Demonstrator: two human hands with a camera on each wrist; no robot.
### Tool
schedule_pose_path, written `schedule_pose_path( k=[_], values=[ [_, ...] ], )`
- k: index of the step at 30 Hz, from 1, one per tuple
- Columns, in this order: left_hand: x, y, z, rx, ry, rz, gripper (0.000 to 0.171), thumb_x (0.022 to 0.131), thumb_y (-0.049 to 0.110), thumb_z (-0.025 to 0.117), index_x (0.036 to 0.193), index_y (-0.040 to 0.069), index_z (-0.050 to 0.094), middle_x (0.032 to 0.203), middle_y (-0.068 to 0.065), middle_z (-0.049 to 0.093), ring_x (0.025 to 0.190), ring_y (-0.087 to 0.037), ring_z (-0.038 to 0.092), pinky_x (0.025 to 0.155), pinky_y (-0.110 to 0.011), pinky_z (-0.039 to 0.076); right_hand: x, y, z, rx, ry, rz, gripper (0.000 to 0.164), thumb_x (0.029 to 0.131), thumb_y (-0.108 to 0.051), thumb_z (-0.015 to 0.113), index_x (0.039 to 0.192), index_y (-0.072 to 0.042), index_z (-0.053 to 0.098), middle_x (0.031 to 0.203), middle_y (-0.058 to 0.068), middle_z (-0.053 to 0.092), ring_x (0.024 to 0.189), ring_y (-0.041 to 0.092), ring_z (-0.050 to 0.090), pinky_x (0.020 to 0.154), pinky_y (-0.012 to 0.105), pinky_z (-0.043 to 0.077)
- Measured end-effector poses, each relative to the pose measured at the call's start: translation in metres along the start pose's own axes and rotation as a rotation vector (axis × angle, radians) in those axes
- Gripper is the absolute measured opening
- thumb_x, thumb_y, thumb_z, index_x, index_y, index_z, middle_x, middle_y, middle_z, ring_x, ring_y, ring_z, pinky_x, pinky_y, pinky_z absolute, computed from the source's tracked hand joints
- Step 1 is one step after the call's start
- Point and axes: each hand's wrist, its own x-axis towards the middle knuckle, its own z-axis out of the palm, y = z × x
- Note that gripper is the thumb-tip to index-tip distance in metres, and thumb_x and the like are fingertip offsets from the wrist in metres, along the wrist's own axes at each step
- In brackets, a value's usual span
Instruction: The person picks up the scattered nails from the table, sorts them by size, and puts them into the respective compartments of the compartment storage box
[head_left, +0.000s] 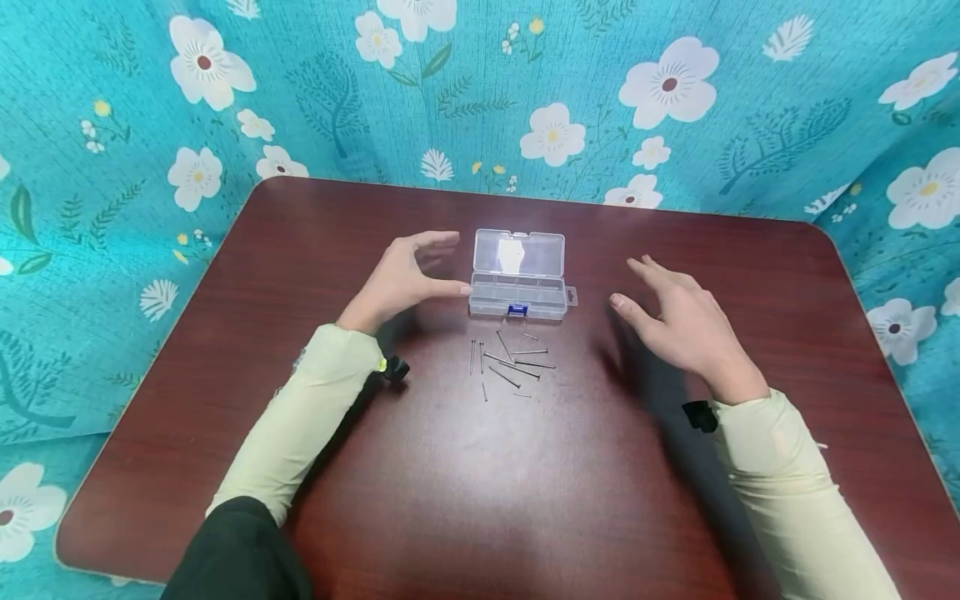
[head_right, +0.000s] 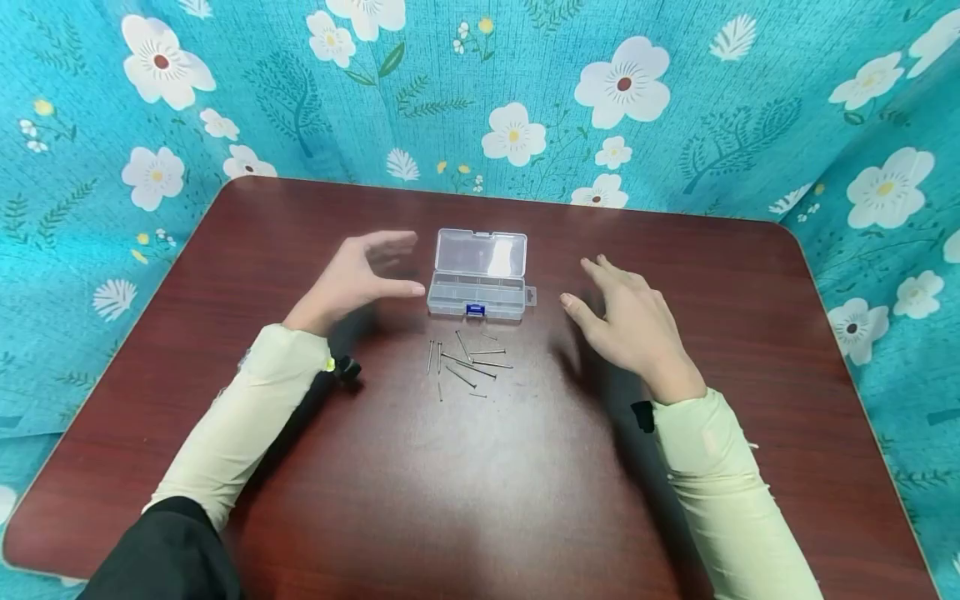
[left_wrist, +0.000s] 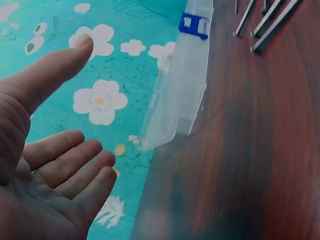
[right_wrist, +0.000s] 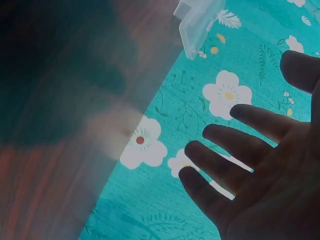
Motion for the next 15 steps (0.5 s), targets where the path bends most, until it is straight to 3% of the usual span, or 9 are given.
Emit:
schedule_pose_path(
  k=[4, 7, 11, 15],
  values=[
    [0.007, -0.005, 0.007, -0.178, -0.031, 0.008, 0.076, 0.069, 0.009, 0.094, 0.137, 0.004, 0.061, 0.136, -0.011, 0.061, 0.124, -0.027, 0.059, 0.105, -0.037, 0.044, 0.000, -0.001, 0.007, 0.085, -0.001, 0.018, 0.072, 0.100, -0.052, 0.054, 0.153, -0.005, 0.040, 0.155, 0.019, 0.039, 0.140, 0.044, 0.035, 0.107, 0.066, 0.028],
    [0.012, -0.009, 0.012, -0.244, -0.049, -0.002, 0.074, 0.068, 0.005, 0.094, 0.134, -0.001, 0.061, 0.133, -0.019, 0.062, 0.119, -0.030, 0.061, 0.102, -0.038, 0.047, 0.001, -0.004, 0.014, 0.148, -0.005, 0.033, 0.069, 0.099, -0.052, 0.056, 0.150, -0.006, 0.046, 0.150, 0.018, 0.046, 0.133, 0.040, 0.045, 0.104, 0.061, 0.036],
    [0.015, -0.014, 0.017, -0.243, -0.058, -0.031, 0.074, 0.066, 0.005, 0.095, 0.132, -0.003, 0.062, 0.128, -0.020, 0.064, 0.113, -0.028, 0.064, 0.100, -0.036, 0.049, 0.001, -0.010, 0.023, 0.228, -0.032, 0.055, 0.062, 0.099, -0.049, 0.059, 0.144, -0.007, 0.053, 0.142, 0.017, 0.055, 0.119, 0.037, 0.058, 0.095, 0.057, 0.046],
    [0.018, -0.018, 0.022, -0.200, -0.052, -0.042, 0.073, 0.064, 0.005, 0.096, 0.130, -0.003, 0.064, 0.124, -0.019, 0.066, 0.108, -0.026, 0.064, 0.099, -0.036, 0.049, 0.001, -0.013, 0.031, 0.298, -0.050, 0.078, 0.049, 0.100, -0.042, 0.062, 0.134, -0.007, 0.061, 0.123, 0.012, 0.067, 0.103, 0.030, 0.066, 0.085, 0.049, 0.052]
  ],
)
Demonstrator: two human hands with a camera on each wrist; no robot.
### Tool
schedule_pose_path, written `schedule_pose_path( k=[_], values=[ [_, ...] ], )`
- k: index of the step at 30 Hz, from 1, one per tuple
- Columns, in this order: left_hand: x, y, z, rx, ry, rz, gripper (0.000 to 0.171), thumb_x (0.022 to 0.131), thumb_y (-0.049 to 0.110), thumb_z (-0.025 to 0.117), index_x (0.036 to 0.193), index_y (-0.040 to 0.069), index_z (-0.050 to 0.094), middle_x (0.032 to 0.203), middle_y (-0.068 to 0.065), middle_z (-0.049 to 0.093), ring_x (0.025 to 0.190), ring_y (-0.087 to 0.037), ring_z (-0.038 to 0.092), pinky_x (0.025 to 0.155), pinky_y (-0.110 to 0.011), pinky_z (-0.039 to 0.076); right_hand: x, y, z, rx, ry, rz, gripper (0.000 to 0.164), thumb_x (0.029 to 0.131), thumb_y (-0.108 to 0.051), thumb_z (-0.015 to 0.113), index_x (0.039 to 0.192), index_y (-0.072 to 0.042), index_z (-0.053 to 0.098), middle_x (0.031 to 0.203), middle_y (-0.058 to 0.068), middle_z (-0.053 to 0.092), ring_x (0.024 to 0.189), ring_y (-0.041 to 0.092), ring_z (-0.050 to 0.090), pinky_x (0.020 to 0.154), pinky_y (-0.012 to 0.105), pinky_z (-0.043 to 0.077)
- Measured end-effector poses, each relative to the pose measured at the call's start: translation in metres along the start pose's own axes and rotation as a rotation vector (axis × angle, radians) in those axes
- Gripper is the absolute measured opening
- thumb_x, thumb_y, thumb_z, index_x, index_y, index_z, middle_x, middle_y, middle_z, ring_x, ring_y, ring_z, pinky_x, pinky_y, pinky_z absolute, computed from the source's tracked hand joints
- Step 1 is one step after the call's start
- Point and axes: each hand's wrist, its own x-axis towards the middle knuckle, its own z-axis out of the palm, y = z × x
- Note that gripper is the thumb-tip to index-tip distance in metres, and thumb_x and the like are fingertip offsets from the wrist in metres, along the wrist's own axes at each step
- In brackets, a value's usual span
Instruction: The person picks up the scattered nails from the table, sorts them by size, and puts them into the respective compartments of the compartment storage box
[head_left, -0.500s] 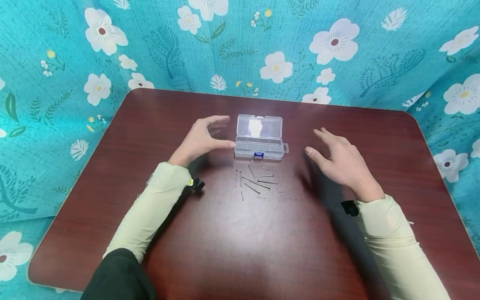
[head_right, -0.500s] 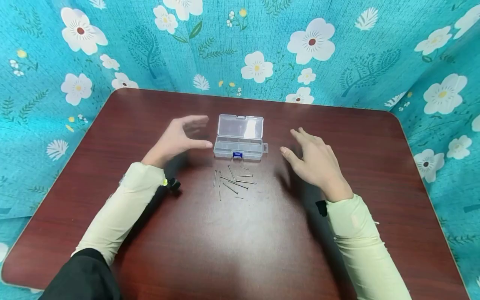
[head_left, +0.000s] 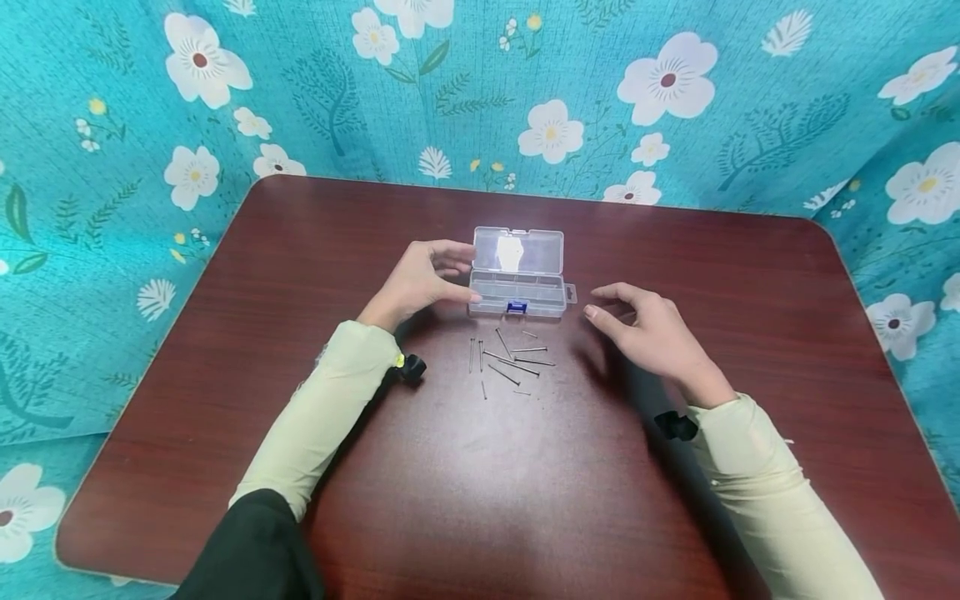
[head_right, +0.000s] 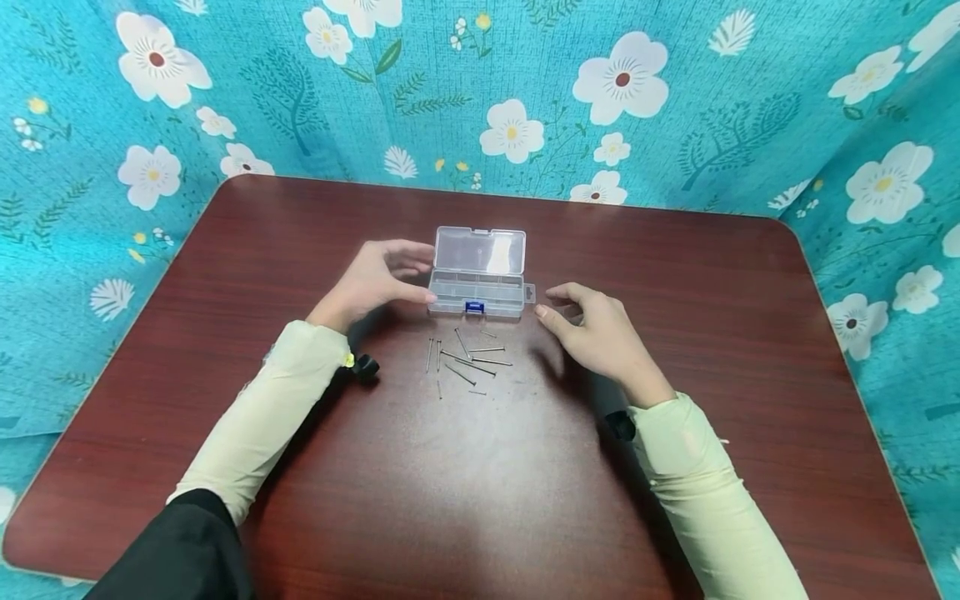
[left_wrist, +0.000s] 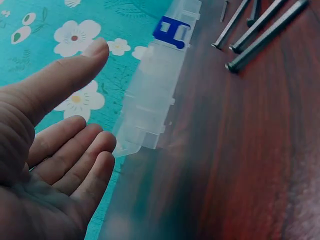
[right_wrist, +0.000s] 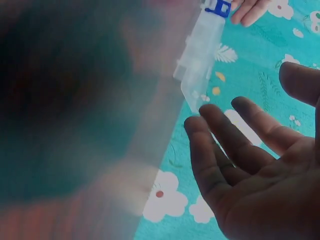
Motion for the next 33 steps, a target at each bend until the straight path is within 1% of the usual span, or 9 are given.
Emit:
schedule_pose_path(
  k=[3, 6, 12, 16, 19, 24, 27, 31, 33],
  values=[
    [0.000, -0.002, 0.002, 0.050, 0.013, -0.010, 0.071, 0.064, 0.007, 0.096, 0.128, -0.001, 0.066, 0.121, -0.015, 0.068, 0.104, -0.024, 0.063, 0.096, -0.036, 0.049, 0.001, 0.000, 0.008, 0.040, -0.013, 0.005, 0.040, 0.099, -0.038, 0.064, 0.126, -0.008, 0.066, 0.107, 0.008, 0.071, 0.094, 0.024, 0.067, 0.080, 0.044, 0.052],
    [0.002, -0.004, 0.003, 0.100, 0.012, -0.006, 0.069, 0.063, 0.007, 0.097, 0.126, 0.001, 0.068, 0.118, -0.013, 0.069, 0.102, -0.022, 0.063, 0.095, -0.035, 0.049, 0.002, 0.001, 0.015, 0.060, -0.022, -0.001, 0.035, 0.099, -0.037, 0.064, 0.119, -0.009, 0.068, 0.101, 0.005, 0.071, 0.091, 0.022, 0.065, 0.079, 0.041, 0.050],
    [0.003, -0.008, 0.004, 0.184, 0.001, -0.010, 0.068, 0.061, 0.011, 0.098, 0.123, 0.006, 0.070, 0.115, -0.008, 0.070, 0.098, -0.020, 0.062, 0.091, -0.034, 0.050, 0.004, 0.003, 0.027, 0.041, -0.025, -0.036, 0.027, 0.099, -0.032, 0.066, 0.114, -0.011, 0.071, 0.098, 0.003, 0.071, 0.087, 0.019, 0.064, 0.077, 0.040, 0.050],
    [0.002, -0.009, 0.005, 0.185, -0.006, -0.009, 0.069, 0.061, 0.008, 0.098, 0.123, 0.005, 0.070, 0.117, -0.007, 0.070, 0.096, -0.020, 0.062, 0.089, -0.035, 0.050, 0.007, 0.003, 0.034, 0.020, -0.033, -0.069, 0.025, 0.097, -0.027, 0.068, 0.114, -0.010, 0.071, 0.095, 0.000, 0.071, 0.083, 0.017, 0.064, 0.075, 0.038, 0.050],
    [0.002, -0.008, 0.006, 0.195, -0.005, 0.005, 0.069, 0.060, 0.005, 0.098, 0.123, 0.006, 0.070, 0.118, -0.007, 0.069, 0.095, -0.020, 0.062, 0.087, -0.036, 0.050, 0.008, 0.001, 0.038, 0.016, -0.044, -0.090, 0.023, 0.096, -0.023, 0.070, 0.114, -0.009, 0.071, 0.091, -0.001, 0.071, 0.079, 0.016, 0.064, 0.073, 0.038, 0.050],
    [0.002, -0.009, 0.008, 0.254, 0.000, 0.018, 0.076, 0.057, 0.006, 0.099, 0.126, 0.008, 0.069, 0.117, -0.005, 0.063, 0.094, -0.020, 0.062, 0.085, -0.035, 0.051, 0.009, -0.003, 0.042, 0.026, -0.066, -0.108, 0.022, 0.095, -0.021, 0.070, 0.113, -0.007, 0.072, 0.086, -0.002, 0.070, 0.076, 0.016, 0.064, 0.070, 0.037, 0.050],
    [0.003, -0.010, 0.008, 0.278, -0.017, -0.003, 0.078, 0.057, 0.008, 0.100, 0.129, 0.009, 0.068, 0.115, -0.005, 0.060, 0.095, -0.021, 0.061, 0.085, -0.034, 0.051, 0.010, -0.005, 0.043, 0.029, -0.068, -0.109, 0.020, 0.095, -0.021, 0.070, 0.110, -0.008, 0.072, 0.084, -0.003, 0.070, 0.075, 0.015, 0.064, 0.070, 0.037, 0.050],
    [0.004, -0.010, 0.008, 0.287, -0.034, -0.047, 0.076, 0.059, 0.010, 0.099, 0.129, 0.010, 0.069, 0.110, -0.005, 0.060, 0.097, -0.022, 0.060, 0.086, -0.034, 0.050, 0.012, -0.007, 0.044, 0.020, -0.089, -0.119, 0.018, 0.094, -0.020, 0.071, 0.108, -0.010, 0.073, 0.081, -0.003, 0.070, 0.070, 0.014, 0.064, 0.068, 0.036, 0.049],
    [0.004, -0.008, 0.007, 0.284, -0.033, -0.055, 0.075, 0.060, 0.009, 0.099, 0.128, 0.010, 0.069, 0.110, -0.006, 0.060, 0.097, -0.022, 0.060, 0.086, -0.034, 0.051, 0.014, -0.008, 0.045, 0.007, -0.107, -0.124, 0.017, 0.094, -0.020, 0.071, 0.108, -0.010, 0.073, 0.078, -0.002, 0.069, 0.066, 0.014, 0.063, 0.067, 0.036, 0.049]
  ],
)
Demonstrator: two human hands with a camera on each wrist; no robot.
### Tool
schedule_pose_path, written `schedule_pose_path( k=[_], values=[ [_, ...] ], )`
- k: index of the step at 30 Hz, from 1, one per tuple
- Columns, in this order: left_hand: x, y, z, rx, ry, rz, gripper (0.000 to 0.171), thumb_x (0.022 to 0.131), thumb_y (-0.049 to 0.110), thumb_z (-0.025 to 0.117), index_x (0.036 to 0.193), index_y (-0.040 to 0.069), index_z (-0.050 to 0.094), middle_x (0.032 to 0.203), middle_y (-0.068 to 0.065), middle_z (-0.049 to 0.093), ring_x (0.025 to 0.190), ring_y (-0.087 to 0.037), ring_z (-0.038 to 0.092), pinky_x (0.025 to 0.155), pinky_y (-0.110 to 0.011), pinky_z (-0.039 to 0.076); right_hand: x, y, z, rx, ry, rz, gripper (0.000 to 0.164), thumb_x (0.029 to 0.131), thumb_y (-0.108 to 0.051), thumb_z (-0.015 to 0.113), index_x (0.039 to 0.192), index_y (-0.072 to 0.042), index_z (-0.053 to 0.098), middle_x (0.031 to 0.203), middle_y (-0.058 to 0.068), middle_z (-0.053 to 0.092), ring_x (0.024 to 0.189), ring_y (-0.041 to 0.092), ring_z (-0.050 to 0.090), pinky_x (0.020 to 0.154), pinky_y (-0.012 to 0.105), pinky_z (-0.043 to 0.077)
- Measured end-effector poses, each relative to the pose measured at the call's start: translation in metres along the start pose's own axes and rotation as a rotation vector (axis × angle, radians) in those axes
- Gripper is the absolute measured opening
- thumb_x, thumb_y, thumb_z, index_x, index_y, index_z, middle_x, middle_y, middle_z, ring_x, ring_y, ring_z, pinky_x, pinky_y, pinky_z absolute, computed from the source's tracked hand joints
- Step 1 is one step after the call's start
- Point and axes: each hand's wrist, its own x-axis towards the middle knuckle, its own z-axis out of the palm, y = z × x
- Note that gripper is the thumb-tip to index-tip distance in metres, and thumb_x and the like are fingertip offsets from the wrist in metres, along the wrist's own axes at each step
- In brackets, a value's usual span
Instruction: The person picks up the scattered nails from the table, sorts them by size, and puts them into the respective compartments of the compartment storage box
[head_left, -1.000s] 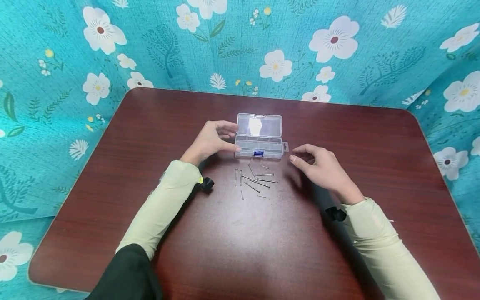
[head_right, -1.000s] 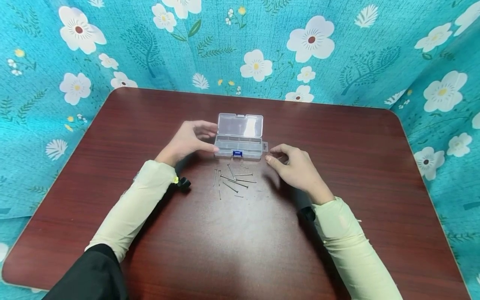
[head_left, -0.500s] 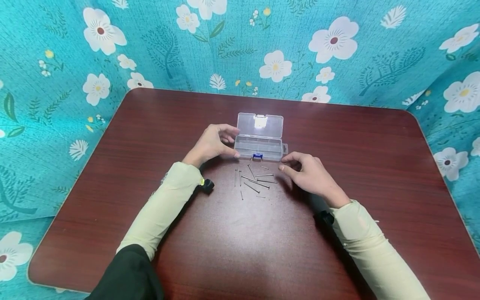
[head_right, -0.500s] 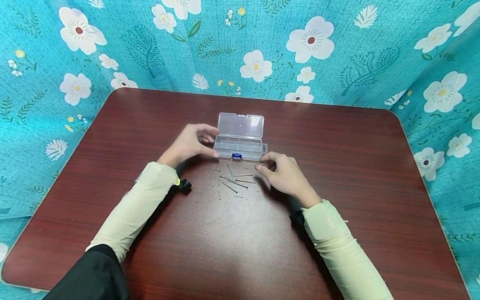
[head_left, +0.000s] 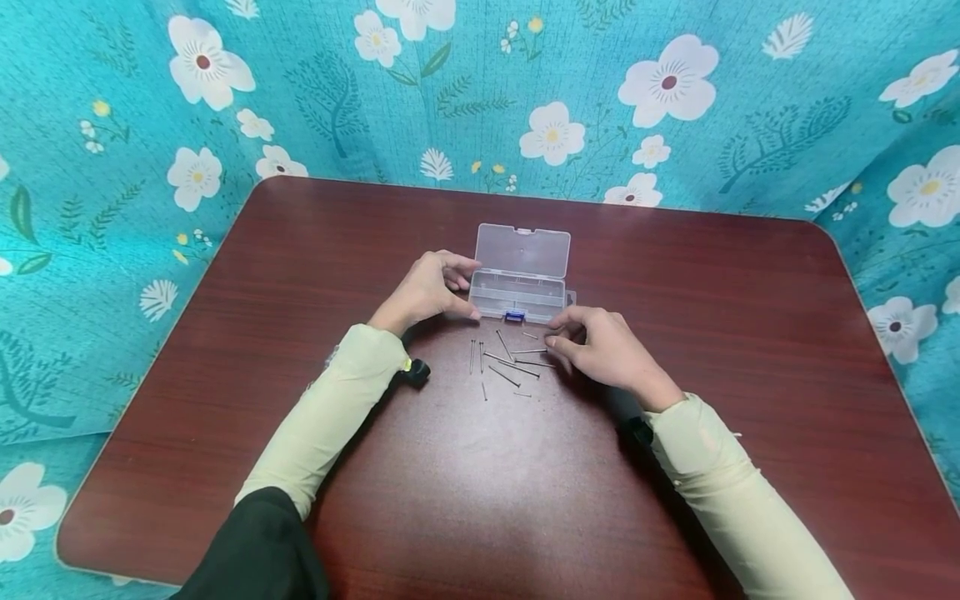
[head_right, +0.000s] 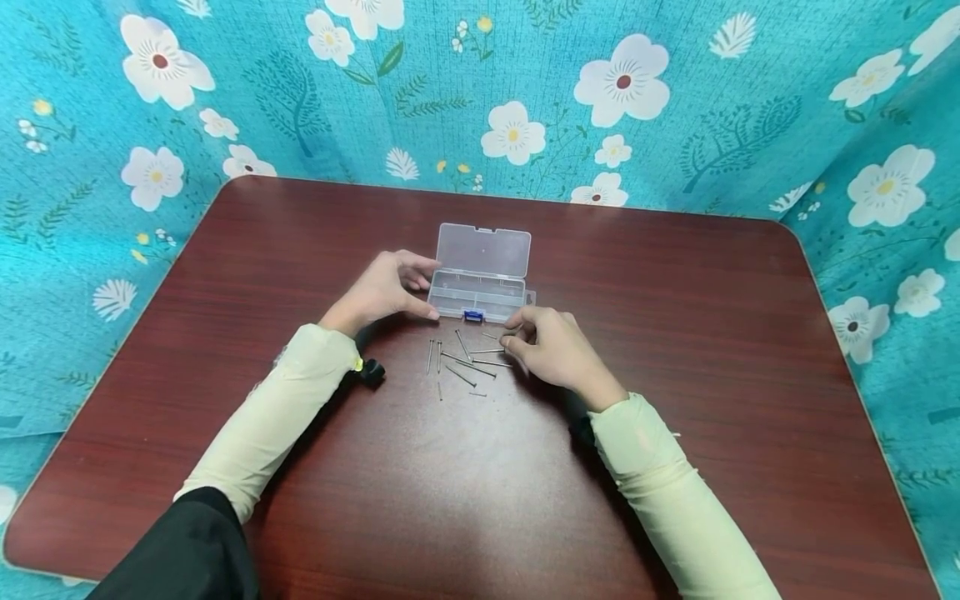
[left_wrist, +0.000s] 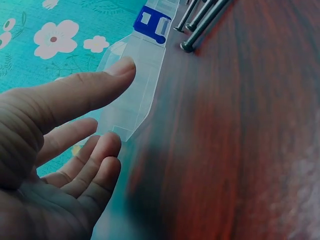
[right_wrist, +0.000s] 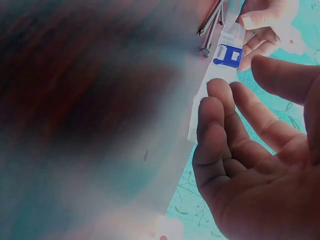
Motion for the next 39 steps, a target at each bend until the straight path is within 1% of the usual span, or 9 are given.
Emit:
schedule_pose_path(
  k=[2, 4, 10, 15, 19, 26, 29, 34, 39],
  values=[
    [0.001, 0.001, 0.000, -0.012, 0.000, -0.004, 0.074, 0.059, 0.009, 0.099, 0.127, 0.010, 0.069, 0.110, -0.006, 0.061, 0.097, -0.022, 0.060, 0.085, -0.034, 0.051, 0.001, -0.001, 0.001, -0.012, -0.017, 0.001, 0.015, 0.094, -0.018, 0.071, 0.107, -0.010, 0.073, 0.075, -0.002, 0.068, 0.062, 0.014, 0.062, 0.066, 0.036, 0.048],
    [0.001, 0.002, 0.000, -0.031, -0.004, -0.009, 0.074, 0.060, 0.008, 0.099, 0.127, 0.010, 0.069, 0.109, -0.006, 0.063, 0.097, -0.022, 0.060, 0.084, -0.034, 0.052, 0.002, -0.002, 0.002, -0.039, -0.024, 0.001, 0.014, 0.093, -0.016, 0.071, 0.106, -0.010, 0.073, 0.075, -0.003, 0.068, 0.062, 0.013, 0.062, 0.067, 0.036, 0.048],
    [0.002, 0.000, 0.000, -0.072, -0.034, -0.035, 0.079, 0.060, 0.005, 0.098, 0.132, 0.010, 0.065, 0.112, -0.007, 0.065, 0.096, -0.022, 0.061, 0.083, -0.033, 0.053, 0.005, -0.001, 0.009, -0.117, -0.025, -0.018, 0.012, 0.092, -0.012, 0.072, 0.102, -0.009, 0.076, 0.082, -0.004, 0.071, 0.073, 0.012, 0.064, 0.071, 0.036, 0.050],
    [0.003, 0.001, -0.001, -0.049, -0.070, -0.029, 0.081, 0.062, 0.004, 0.097, 0.136, 0.008, 0.063, 0.110, -0.010, 0.065, 0.096, -0.023, 0.059, 0.083, -0.032, 0.051, 0.006, -0.002, 0.012, -0.148, -0.021, -0.032, 0.007, 0.090, -0.009, 0.073, 0.096, -0.009, 0.077, 0.081, -0.003, 0.071, 0.075, 0.013, 0.065, 0.073, 0.039, 0.051],
    [0.004, 0.002, -0.002, -0.026, -0.090, -0.028, 0.079, 0.063, 0.005, 0.096, 0.135, 0.008, 0.063, 0.111, -0.009, 0.065, 0.096, -0.023, 0.059, 0.082, -0.033, 0.051, 0.009, -0.002, 0.014, -0.189, -0.023, -0.048, 0.005, 0.088, -0.010, 0.075, 0.094, -0.010, 0.076, 0.076, -0.006, 0.069, 0.071, 0.012, 0.063, 0.070, 0.039, 0.051],
    [0.003, 0.000, -0.002, -0.009, -0.085, -0.009, 0.077, 0.065, 0.009, 0.096, 0.135, 0.009, 0.064, 0.108, -0.008, 0.066, 0.096, -0.022, 0.060, 0.082, -0.034, 0.051, 0.013, -0.004, 0.015, -0.243, -0.041, -0.072, 0.002, 0.086, -0.012, 0.077, 0.085, -0.012, 0.075, 0.069, -0.010, 0.064, 0.064, 0.011, 0.058, 0.066, 0.038, 0.048],
    [0.003, 0.002, -0.002, 0.010, -0.075, -0.011, 0.077, 0.065, 0.010, 0.096, 0.134, 0.009, 0.064, 0.108, -0.007, 0.067, 0.095, -0.021, 0.060, 0.082, -0.034, 0.051, 0.014, -0.004, 0.015, -0.263, -0.052, -0.070, 0.006, 0.087, -0.011, 0.075, 0.082, -0.015, 0.073, 0.067, -0.010, 0.062, 0.064, 0.013, 0.056, 0.065, 0.038, 0.047],
    [0.001, 0.005, 0.000, 0.026, -0.048, -0.024, 0.076, 0.063, 0.010, 0.097, 0.133, 0.009, 0.065, 0.108, -0.008, 0.068, 0.095, -0.021, 0.061, 0.083, -0.034, 0.051, 0.013, -0.007, 0.015, -0.279, -0.061, -0.063, 0.008, 0.088, -0.008, 0.072, 0.082, -0.014, 0.069, 0.071, -0.005, 0.059, 0.064, 0.015, 0.053, 0.064, 0.038, 0.046],
    [-0.002, 0.006, 0.001, 0.032, -0.049, -0.037, 0.078, 0.063, 0.010, 0.097, 0.134, 0.010, 0.065, 0.111, -0.007, 0.067, 0.097, -0.021, 0.061, 0.084, -0.035, 0.051, 0.012, -0.008, 0.014, -0.263, -0.084, -0.049, 0.006, 0.091, -0.009, 0.069, 0.085, -0.011, 0.068, 0.075, -0.002, 0.061, 0.066, 0.015, 0.054, 0.066, 0.038, 0.046]
  ],
)
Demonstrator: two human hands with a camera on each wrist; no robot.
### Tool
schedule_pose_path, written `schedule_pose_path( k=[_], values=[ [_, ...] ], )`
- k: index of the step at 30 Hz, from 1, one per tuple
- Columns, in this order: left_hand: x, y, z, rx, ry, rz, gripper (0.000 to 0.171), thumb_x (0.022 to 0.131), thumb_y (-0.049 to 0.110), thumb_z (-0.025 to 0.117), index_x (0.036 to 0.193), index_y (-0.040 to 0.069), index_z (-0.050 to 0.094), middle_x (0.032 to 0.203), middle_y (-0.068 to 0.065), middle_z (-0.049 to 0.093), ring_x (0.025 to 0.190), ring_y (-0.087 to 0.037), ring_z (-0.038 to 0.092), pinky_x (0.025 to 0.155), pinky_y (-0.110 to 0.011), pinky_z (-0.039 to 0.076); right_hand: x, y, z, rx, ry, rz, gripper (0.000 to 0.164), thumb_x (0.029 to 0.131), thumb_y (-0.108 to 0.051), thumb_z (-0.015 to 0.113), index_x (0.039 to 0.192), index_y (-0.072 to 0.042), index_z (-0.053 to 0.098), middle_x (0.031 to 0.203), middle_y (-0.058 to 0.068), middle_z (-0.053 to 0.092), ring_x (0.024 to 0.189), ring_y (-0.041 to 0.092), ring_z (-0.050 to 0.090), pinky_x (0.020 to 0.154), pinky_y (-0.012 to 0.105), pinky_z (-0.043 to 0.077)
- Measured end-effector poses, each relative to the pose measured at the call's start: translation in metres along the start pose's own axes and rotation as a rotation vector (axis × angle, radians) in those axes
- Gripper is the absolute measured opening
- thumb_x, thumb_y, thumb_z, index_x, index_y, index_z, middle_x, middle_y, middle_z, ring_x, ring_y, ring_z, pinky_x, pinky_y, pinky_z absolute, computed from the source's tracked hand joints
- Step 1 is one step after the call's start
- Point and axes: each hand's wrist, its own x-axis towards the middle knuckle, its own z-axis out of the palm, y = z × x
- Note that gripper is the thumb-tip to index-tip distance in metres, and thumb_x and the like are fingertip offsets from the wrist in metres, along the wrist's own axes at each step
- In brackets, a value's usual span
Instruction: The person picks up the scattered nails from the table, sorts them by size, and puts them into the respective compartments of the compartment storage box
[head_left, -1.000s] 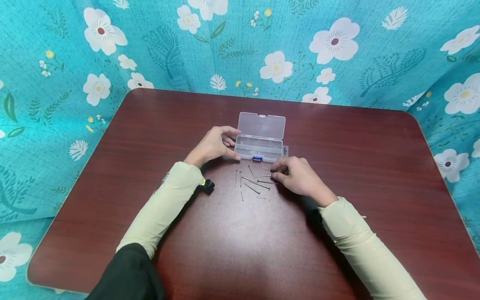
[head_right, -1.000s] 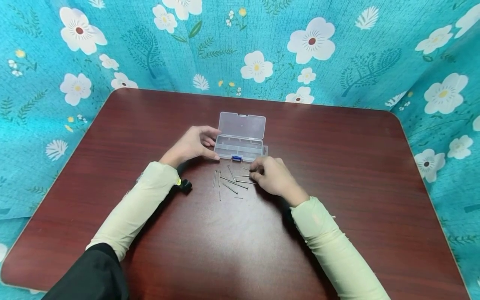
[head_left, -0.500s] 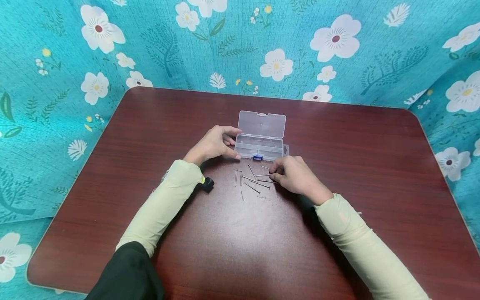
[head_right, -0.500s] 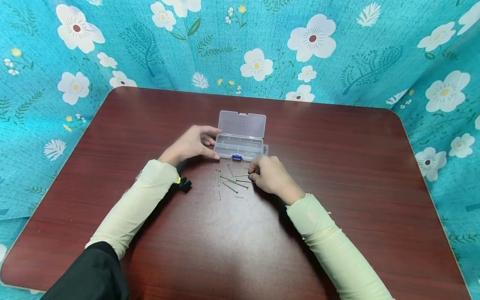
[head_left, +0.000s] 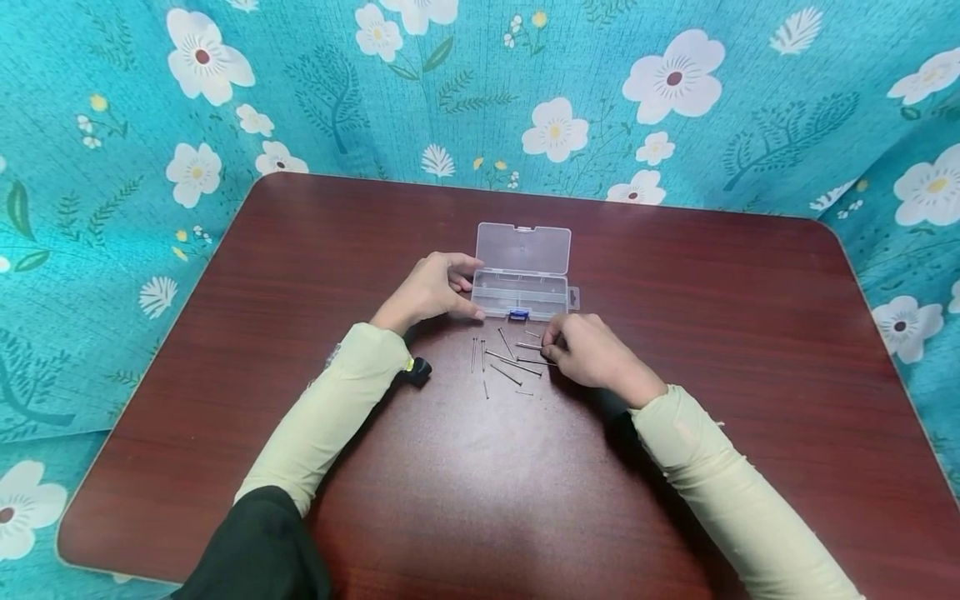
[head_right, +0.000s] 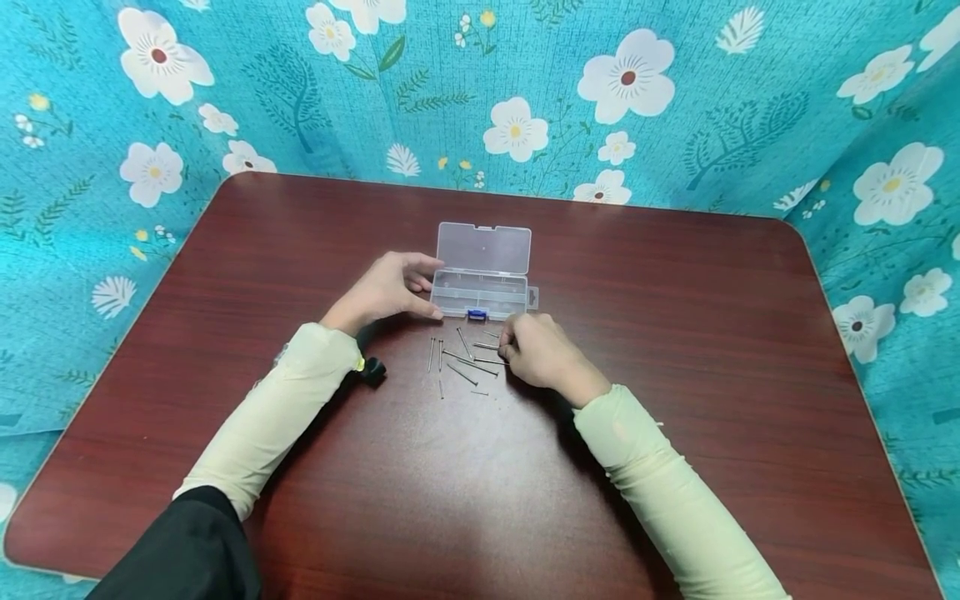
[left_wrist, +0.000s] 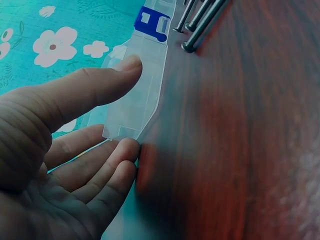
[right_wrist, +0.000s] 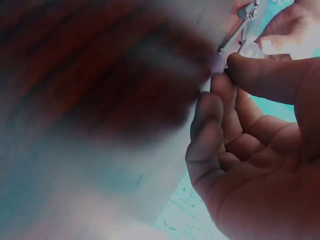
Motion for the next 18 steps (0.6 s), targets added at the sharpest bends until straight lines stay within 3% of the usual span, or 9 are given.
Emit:
schedule_pose_path(
  k=[7, 18],
  values=[
    [-0.001, 0.000, 0.000, 0.018, 0.010, -0.010, 0.077, 0.063, 0.010, 0.097, 0.134, 0.012, 0.066, 0.111, -0.006, 0.067, 0.096, -0.020, 0.061, 0.083, -0.034, 0.052, -0.001, -0.001, -0.006, 0.060, -0.012, 0.014, 0.009, 0.092, -0.011, 0.069, 0.084, -0.013, 0.070, 0.075, -0.005, 0.064, 0.068, 0.014, 0.056, 0.071, 0.040, 0.048],
    [0.001, 0.004, 0.002, 0.000, 0.025, -0.053, 0.077, 0.060, 0.007, 0.098, 0.131, 0.011, 0.068, 0.102, -0.007, 0.068, 0.095, -0.020, 0.062, 0.081, -0.032, 0.051, -0.002, 0.000, -0.017, 0.186, 0.078, 0.034, 0.006, 0.092, -0.009, 0.073, 0.087, -0.011, 0.077, 0.080, -0.005, 0.072, 0.076, 0.015, 0.062, 0.075, 0.037, 0.047]
  ],
)
